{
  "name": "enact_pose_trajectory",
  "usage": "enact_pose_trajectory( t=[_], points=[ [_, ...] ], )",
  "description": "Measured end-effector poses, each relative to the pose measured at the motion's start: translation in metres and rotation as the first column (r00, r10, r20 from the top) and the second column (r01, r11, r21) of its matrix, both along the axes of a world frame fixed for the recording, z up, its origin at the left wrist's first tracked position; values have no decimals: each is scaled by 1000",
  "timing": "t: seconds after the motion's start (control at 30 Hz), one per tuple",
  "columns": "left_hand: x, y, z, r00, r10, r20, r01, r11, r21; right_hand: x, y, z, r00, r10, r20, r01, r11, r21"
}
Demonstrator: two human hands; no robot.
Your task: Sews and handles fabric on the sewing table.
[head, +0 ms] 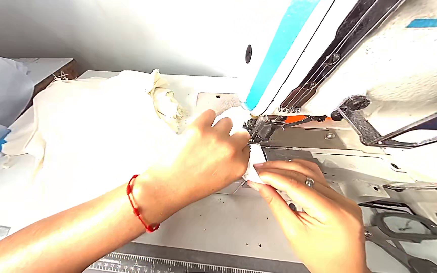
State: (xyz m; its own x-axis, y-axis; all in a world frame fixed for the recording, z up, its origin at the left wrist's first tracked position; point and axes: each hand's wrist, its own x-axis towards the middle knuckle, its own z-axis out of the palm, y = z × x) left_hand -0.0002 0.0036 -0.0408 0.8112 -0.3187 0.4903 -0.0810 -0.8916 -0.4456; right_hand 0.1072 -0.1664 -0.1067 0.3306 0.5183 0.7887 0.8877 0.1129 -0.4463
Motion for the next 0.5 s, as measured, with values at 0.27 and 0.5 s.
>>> enact_pose_trajectory(
  t=[0.27, 0.5],
  points=[
    [9, -1, -6, 999, 41, 19, -41, 999, -3, 11, -2, 9, 975, -155, 157, 171, 981, -93],
    [20, 17, -4, 999, 37, -25, -40, 989, -144, 100, 6, 51, 931, -264, 252, 358, 797, -486]
  ],
)
